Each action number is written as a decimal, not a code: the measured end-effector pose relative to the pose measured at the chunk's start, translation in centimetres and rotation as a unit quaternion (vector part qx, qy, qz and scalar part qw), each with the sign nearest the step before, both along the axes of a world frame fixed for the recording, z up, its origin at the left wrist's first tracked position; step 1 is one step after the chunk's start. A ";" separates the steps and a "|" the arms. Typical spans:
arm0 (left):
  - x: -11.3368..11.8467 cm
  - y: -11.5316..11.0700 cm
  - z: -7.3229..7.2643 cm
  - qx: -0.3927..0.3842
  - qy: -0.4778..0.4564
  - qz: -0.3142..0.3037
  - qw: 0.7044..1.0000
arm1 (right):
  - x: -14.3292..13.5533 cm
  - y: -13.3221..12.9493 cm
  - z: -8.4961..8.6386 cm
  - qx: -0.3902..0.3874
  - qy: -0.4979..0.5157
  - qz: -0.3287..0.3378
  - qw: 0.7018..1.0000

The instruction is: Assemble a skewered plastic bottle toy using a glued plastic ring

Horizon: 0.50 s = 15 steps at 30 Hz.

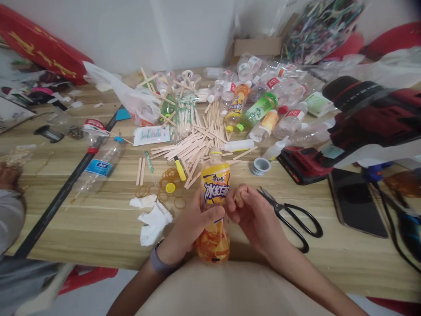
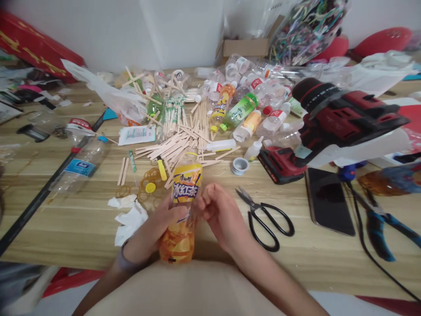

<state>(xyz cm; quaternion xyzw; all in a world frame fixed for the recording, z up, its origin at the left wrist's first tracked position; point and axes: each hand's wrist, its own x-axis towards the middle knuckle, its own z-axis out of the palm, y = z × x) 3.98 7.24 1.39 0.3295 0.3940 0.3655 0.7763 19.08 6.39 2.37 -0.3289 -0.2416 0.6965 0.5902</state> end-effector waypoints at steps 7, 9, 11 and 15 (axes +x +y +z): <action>-1.0 -0.3 -0.5 -0.124 -0.126 -0.068 0.982 | 2.4 2.4 0.4 -0.074 0.082 -0.023 0.994; -1.5 -0.5 -1.1 -0.144 -0.183 -0.091 0.968 | 3.4 3.1 0.2 -0.060 0.061 -0.059 0.995; -2.0 -0.5 -1.5 -0.128 -0.251 -0.104 0.954 | 4.5 3.7 0.0 -0.010 -0.007 -0.143 0.990; -2.3 -0.5 -1.3 -0.094 -0.286 -0.072 0.951 | 5.0 3.2 -0.3 0.056 -0.182 -0.205 0.960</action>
